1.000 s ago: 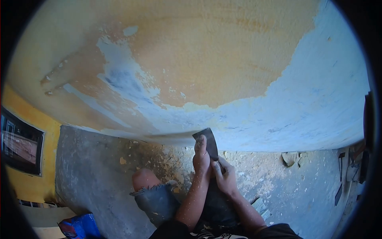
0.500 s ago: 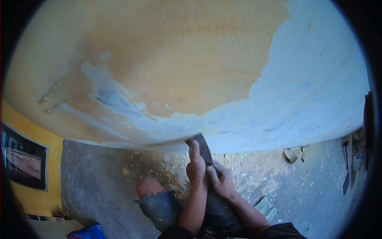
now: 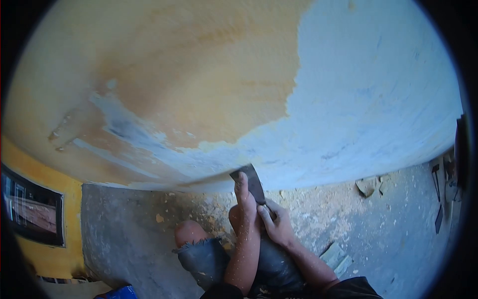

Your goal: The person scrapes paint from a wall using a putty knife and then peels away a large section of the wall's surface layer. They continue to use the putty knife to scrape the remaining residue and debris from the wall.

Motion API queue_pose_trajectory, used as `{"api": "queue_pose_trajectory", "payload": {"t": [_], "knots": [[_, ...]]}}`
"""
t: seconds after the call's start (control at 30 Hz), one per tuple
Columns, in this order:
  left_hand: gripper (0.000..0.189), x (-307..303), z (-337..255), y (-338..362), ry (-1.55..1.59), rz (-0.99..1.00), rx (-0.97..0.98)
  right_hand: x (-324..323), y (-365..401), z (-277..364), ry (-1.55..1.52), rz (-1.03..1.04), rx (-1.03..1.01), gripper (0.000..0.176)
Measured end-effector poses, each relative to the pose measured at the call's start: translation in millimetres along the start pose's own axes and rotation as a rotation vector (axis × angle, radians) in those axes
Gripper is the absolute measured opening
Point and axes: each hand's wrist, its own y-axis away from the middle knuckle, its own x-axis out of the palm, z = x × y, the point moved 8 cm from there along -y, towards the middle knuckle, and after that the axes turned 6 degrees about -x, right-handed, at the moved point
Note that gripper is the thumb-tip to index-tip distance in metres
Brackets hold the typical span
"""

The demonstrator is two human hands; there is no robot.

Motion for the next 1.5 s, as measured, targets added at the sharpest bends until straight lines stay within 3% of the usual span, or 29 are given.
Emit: {"api": "queue_pose_trajectory", "payload": {"t": [0.1, 0.3, 0.37, 0.4, 0.5, 0.6, 0.7, 0.77, 0.87, 0.9, 0.93, 1.0, 1.07, 1.2, 1.23, 1.27, 1.33, 1.4, 1.5], "knots": [[0.045, 6, 2, 8, 0.036, -0.052, -0.047, -7, -4, 3, 0.077, 0.033, 0.039, 0.027], [0.052, 35, -7, 1, 0.157, 0.131, -0.052, -21, -32, 42, 0.189, 0.060, -0.021, 0.028], [0.055, 46, -35, 8, 0.201, 0.233, 0.126, -14, -25, 46, 0.229, 0.124, -0.015, 0.028], [0.055, 43, -35, 9, 0.196, 0.228, 0.128, -13, -21, 47, 0.194, 0.087, -0.041, 0.029], [0.052, 9, 6, 8, 0.035, -0.007, -0.100, -16, -9, 31, 0.133, 0.037, -0.064, 0.030], [0.050, 15, -6, 11, 0.011, -0.051, -0.026, -15, -11, 20, 0.105, -0.006, -0.104, 0.032], [0.048, 23, 1, 21, 0.090, -0.017, -0.116, -18, -6, 16, 0.135, 0.093, 0.095, 0.032], [0.047, -12, 24, 4, -0.114, -0.019, -0.153, -17, -3, 14, 0.100, 0.060, 0.041, 0.032], [0.051, 25, -7, 4, 0.080, 0.062, -0.025, -15, -15, 17, 0.122, -0.020, -0.091, 0.031], [0.054, 34, -27, 6, 0.047, 0.213, 0.105, -12, -25, 34, 0.151, 0.041, -0.082, 0.032], [0.054, 23, -19, 11, 0.034, 0.181, 0.079, -6, -22, 40, 0.171, 0.117, -0.056, 0.032], [0.056, 22, -17, 6, 0.032, 0.121, -0.012, -6, -19, 38, 0.166, 0.074, -0.073, 0.032], [0.055, 4, 4, 15, -0.035, -0.141, -0.112, -13, -4, 16, 0.045, 0.013, 0.023, 0.032], [0.056, 11, 2, 9, 0.046, -0.079, -0.142, -9, -6, 11, 0.091, 0.014, -0.036, 0.032], [0.056, 6, 6, 17, 0.032, -0.081, -0.196, -11, -3, 9, 0.075, 0.077, 0.095, 0.031], [0.054, 8, 9, 5, 0.026, 0.046, -0.067, -14, -3, 9, 0.088, 0.054, 0.044, 0.030], [0.054, 2, 9, -2, -0.024, -0.014, -0.037, -8, -6, 7, -0.001, 0.003, -0.039, 0.031], [0.055, 7, -10, -10, -0.072, 0.091, 0.111, -8, -14, 10, 0.049, 0.008, -0.054, 0.032], [0.054, -7, 11, -7, 0.018, 0.014, -0.043, -12, -3, 7, 0.080, 0.056, 0.028, 0.029]]}}
